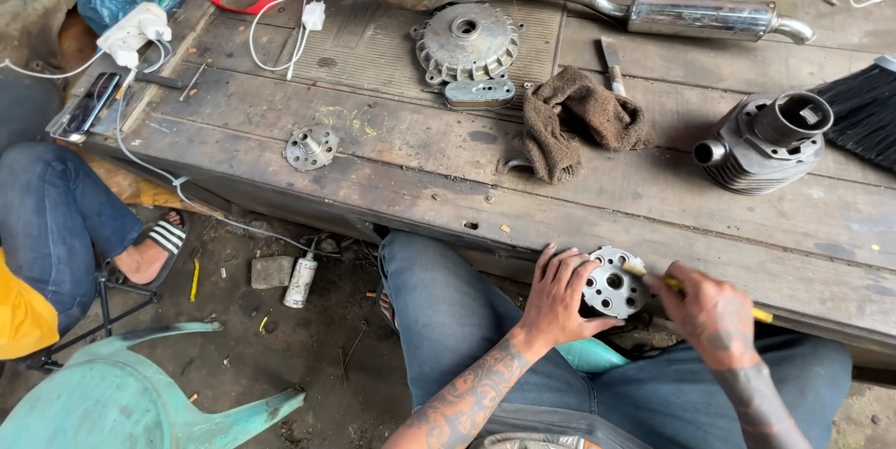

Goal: Cleaning a circular metal plate with a small hand tool in a workshop environment.

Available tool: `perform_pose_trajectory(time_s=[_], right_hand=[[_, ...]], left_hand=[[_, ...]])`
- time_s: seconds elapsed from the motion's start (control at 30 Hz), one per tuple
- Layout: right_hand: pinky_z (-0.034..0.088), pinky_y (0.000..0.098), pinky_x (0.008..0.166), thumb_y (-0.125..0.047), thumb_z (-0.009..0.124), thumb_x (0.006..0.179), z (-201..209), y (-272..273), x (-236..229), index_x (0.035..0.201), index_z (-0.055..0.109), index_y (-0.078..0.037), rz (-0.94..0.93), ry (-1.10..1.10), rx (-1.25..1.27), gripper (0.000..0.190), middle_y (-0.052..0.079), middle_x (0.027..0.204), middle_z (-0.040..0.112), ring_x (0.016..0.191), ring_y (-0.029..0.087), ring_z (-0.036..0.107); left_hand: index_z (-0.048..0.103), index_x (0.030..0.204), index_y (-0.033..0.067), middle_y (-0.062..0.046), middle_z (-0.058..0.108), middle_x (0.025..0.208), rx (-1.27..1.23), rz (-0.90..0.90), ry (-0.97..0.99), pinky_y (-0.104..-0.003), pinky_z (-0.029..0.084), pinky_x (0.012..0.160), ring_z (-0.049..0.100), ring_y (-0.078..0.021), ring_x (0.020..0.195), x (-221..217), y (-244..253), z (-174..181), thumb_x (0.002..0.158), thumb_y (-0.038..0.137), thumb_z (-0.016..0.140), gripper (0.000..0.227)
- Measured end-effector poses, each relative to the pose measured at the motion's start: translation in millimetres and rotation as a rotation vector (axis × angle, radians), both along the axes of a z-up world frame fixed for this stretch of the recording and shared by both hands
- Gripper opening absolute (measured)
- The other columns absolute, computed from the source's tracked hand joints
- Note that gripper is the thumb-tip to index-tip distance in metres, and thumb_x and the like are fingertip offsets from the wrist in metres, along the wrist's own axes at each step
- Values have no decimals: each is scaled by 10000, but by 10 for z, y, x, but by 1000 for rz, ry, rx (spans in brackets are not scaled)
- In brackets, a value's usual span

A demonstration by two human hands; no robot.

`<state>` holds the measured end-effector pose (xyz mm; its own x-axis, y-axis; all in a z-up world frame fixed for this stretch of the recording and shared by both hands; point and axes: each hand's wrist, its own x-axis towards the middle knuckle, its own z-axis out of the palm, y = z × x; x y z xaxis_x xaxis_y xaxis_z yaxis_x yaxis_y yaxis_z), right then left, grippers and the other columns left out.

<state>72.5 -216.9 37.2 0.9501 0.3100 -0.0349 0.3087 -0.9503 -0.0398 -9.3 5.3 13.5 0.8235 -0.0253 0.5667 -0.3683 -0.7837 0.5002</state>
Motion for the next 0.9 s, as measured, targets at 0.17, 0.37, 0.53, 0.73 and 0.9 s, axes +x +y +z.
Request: perform_pose_trajectory(time_s=[0.17, 0.37, 0.53, 0.73, 0.9], right_hand=[[524, 426, 589, -697, 524, 906, 7, 7, -28, 918, 632, -298, -14, 136, -8, 414, -2, 713, 738, 678, 304, 716], [557, 376, 582, -707, 530, 874, 180, 119, -95, 970, 679, -332, -9, 225, 6, 415, -36, 774, 772, 656, 215, 743], [545, 339, 525, -739, 499, 917, 59, 48, -108, 882, 637, -344, -11, -14, -67, 420, -108, 774, 741, 607, 181, 726], [571, 408, 656, -764, 436, 955, 32, -34, -50, 954, 620, -309, -136, 51, -110, 491, -25, 775, 762, 769, 296, 763], [592, 390, 677, -777, 486, 882, 225, 64, -30, 1029, 694, -379, -189, 267, -78, 472, 17, 884, 814, 828, 272, 800]], left_hand=[[579, 1250, -8, -161, 603, 1217, -4, -7, -6, -565, 323, 1206, 565, -346, 1223, 3, 11, 24, 828, 712, 531, 836], [568, 1261, -5, -157, 603, 1219, -10, -5, -10, -570, 324, 1208, 567, -347, 1229, -8, -4, 1, 818, 694, 556, 828], [578, 1252, -4, -151, 611, 1221, -15, 6, 2, -555, 317, 1220, 571, -335, 1233, -26, -10, 44, 794, 704, 562, 843], [576, 1251, -2, -152, 609, 1222, -9, 6, -1, -556, 317, 1223, 574, -334, 1234, -18, -16, 38, 803, 703, 558, 836], [576, 1250, -1, -151, 608, 1220, -13, 5, -15, -548, 328, 1217, 574, -329, 1227, -14, -6, 68, 784, 703, 573, 844]])
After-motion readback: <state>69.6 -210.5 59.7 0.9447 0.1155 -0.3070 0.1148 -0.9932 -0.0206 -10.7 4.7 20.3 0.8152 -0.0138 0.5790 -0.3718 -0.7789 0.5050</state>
